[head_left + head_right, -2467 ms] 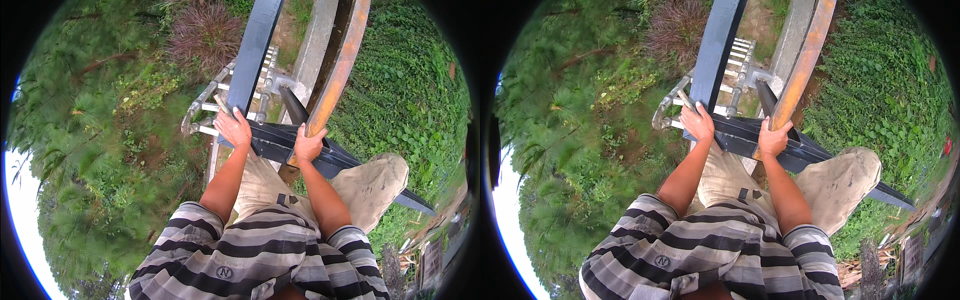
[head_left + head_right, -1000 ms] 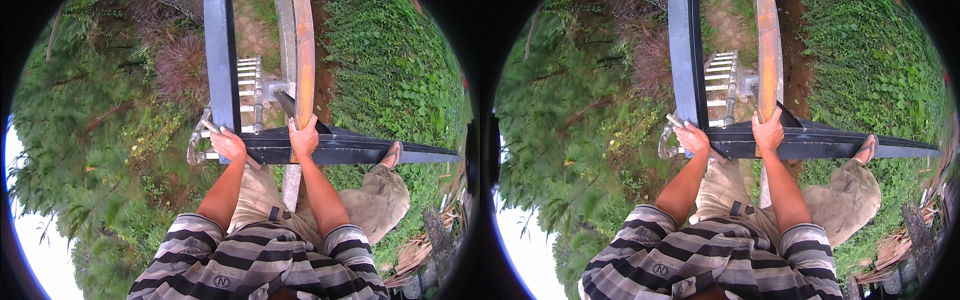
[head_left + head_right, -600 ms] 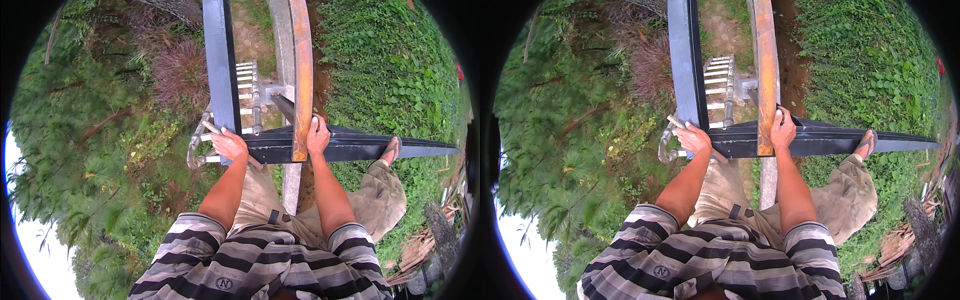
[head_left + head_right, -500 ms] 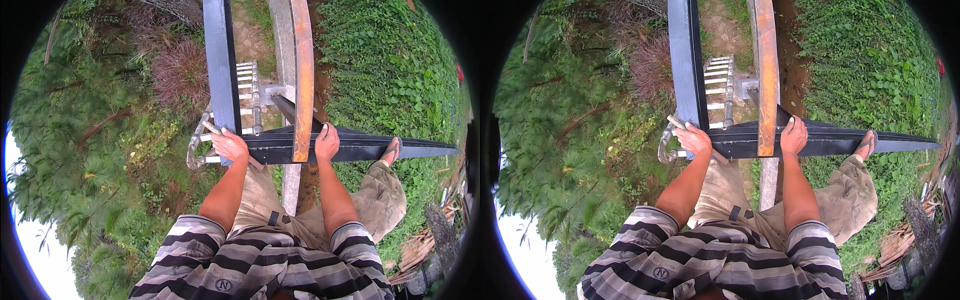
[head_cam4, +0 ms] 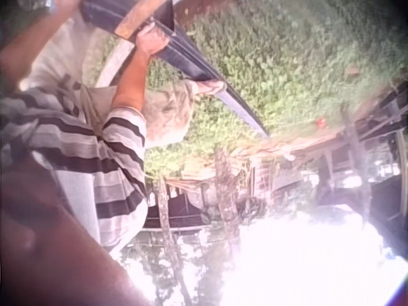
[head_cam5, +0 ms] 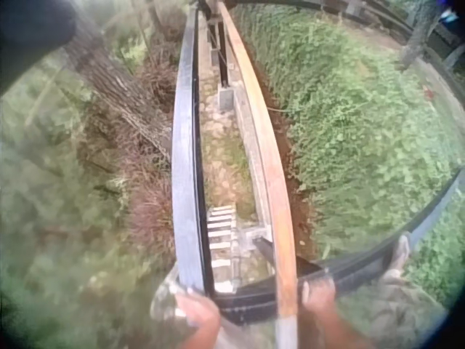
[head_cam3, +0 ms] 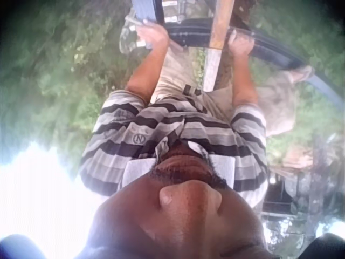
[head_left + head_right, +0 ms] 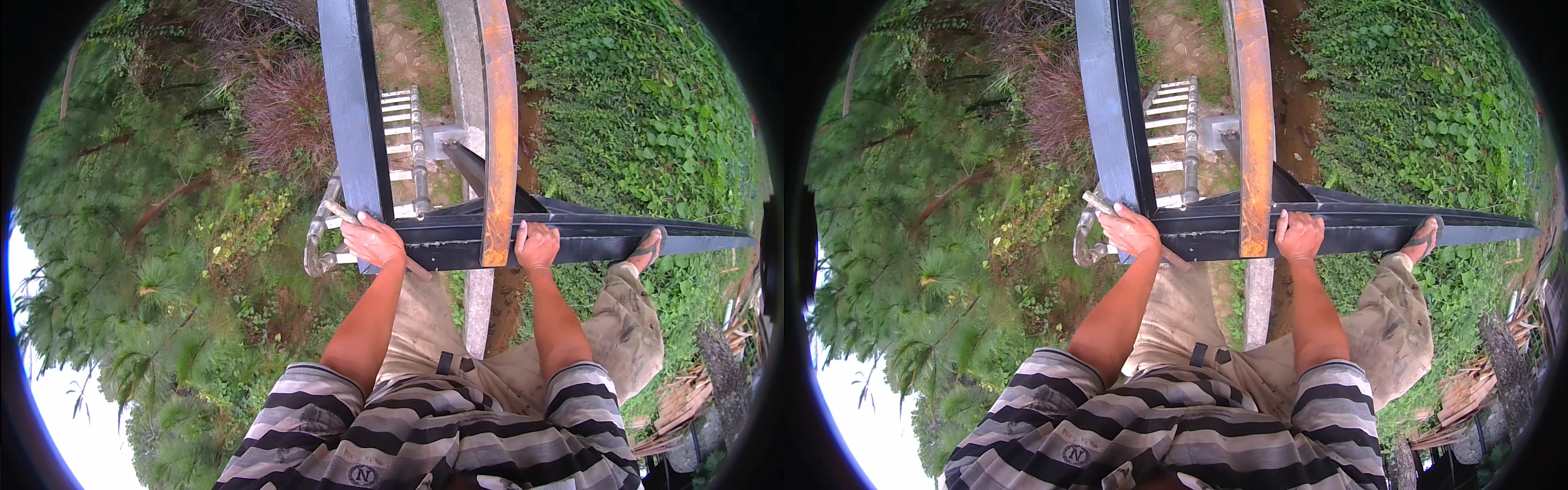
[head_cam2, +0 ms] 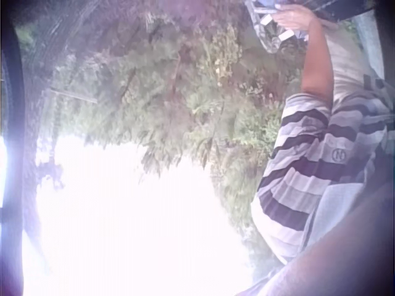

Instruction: The person positions and aligns a metal frame member over a concrete wall while using a wooden brace and then secures it with a handheld tool.

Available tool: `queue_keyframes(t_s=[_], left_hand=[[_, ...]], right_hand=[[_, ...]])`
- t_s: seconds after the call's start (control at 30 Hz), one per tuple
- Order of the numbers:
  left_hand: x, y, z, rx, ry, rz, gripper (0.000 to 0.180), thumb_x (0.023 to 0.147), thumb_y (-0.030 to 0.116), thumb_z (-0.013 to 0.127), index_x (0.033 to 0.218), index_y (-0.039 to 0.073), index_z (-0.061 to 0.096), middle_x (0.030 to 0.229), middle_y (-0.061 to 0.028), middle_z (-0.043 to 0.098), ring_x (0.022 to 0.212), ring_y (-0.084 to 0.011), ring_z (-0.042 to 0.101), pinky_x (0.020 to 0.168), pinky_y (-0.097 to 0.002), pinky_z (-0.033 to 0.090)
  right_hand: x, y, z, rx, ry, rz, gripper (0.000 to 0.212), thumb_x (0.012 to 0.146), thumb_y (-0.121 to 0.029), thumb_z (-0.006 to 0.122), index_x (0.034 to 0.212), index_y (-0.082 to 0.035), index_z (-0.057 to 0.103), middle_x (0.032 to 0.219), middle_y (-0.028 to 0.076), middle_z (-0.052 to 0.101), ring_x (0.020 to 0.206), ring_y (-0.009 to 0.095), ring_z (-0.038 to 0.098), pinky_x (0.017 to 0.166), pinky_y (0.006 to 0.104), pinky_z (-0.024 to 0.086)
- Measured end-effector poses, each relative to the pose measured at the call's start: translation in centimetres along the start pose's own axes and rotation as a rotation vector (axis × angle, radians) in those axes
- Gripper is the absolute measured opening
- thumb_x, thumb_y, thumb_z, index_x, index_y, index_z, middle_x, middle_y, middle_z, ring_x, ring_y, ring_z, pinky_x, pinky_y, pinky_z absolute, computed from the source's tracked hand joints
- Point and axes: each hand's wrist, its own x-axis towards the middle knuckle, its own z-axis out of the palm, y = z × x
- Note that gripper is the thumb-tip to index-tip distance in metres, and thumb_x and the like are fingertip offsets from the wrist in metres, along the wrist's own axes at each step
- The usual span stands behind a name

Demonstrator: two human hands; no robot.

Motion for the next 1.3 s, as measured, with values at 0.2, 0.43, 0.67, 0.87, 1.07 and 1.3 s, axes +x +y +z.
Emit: queue_keyframes(t_s=[0.2, 0.43, 0.67, 0.87, 1.07, 1.3], left_hand=[[-0.1, 0.1, -0.4, 0.025, -0.045, -0.039, 0.049, 0.112, 0.043, 0.044, 0.128, -0.003, 0.051, 0.115, -0.029, 0.062, 0.111, -0.0504, 0.056, 0.094, -0.0608, 0.041], [-0.1, 0.4, -0.3, 0.027, -0.045, -0.043, 0.052, 0.113, 0.046, 0.04, 0.13, -0.002, 0.049, 0.117, -0.0296, 0.062, 0.112, -0.0507, 0.057, 0.096, -0.0602, 0.042], [0.0, 0.7, -0.4, -0.016, -0.043, -0.041, 0.047, 0.111, 0.04, 0.046, 0.127, -0.004, 0.051, 0.116, -0.0304, 0.06, 0.113, -0.0512, 0.054, 0.096, -0.0584, 0.04], [0.3, 0.3, -0.3, 0.077, -0.085, -0.073, 0.048, 0.112, 0.04, 0.046, 0.133, -0.003, 0.049, 0.116, -0.0319, 0.063, 0.11, -0.0528, 0.057, 0.093, -0.0607, 0.043], [0.4, 0.6, -0.1, 0.029, -0.049, -0.045, 0.046, 0.111, 0.037, 0.047, 0.136, -0.002, 0.047, 0.118, -0.0334, 0.062, 0.11, -0.0547, 0.058, 0.094, -0.063, 0.043], [0.1, 0.4, -0.7, -0.017, -0.07, -0.031, 0.053, 0.11, 0.04, 0.048, 0.138, -0.005, 0.047, 0.123, -0.0315, 0.057, 0.115, -0.0517, 0.053, 0.098, -0.0592, 0.04]], right_hand=[[-0.1, 0.1, -0.2, -0.001, -0.033, 0.03, 0.032, 0.096, -0.026, 0.061, 0.068, -0.011, 0.067, 0.072, 0.009, 0.069, 0.072, 0.029, 0.067, 0.074, 0.045, 0.044], [0.6, -0.2, -0.9, 0.016, -0.024, 0.022, 0.029, 0.092, -0.023, 0.064, 0.065, -0.011, 0.066, 0.068, 0.009, 0.068, 0.069, 0.028, 0.066, 0.072, 0.0442, 0.044], [0.8, 0.0, -0.7, 0.041, -0.006, 0.013, 0.027, 0.09, -0.021, 0.065, 0.065, -0.011, 0.065, 0.067, 0.007, 0.065, 0.068, 0.027, 0.064, 0.07, 0.0434, 0.042], [0.7, 0.0, -0.7, 0.024, -0.012, -0.003, 0.029, 0.089, -0.02, 0.064, 0.061, -0.011, 0.061, 0.065, 0.007, 0.062, 0.064, 0.027, 0.06, 0.068, 0.044, 0.04], [0.8, 0.4, -0.6, 0.044, -0.049, -0.005, 0.027, 0.088, -0.02, 0.063, 0.062, -0.011, 0.06, 0.066, 0.007, 0.061, 0.066, 0.027, 0.06, 0.068, 0.044, 0.039], [0.6, 0.2, -0.4, 0.002, -0.065, -0.032, 0.025, 0.086, -0.018, 0.063, 0.063, -0.012, 0.059, 0.066, 0.007, 0.059, 0.066, 0.027, 0.059, 0.067, 0.0438, 0.038]])
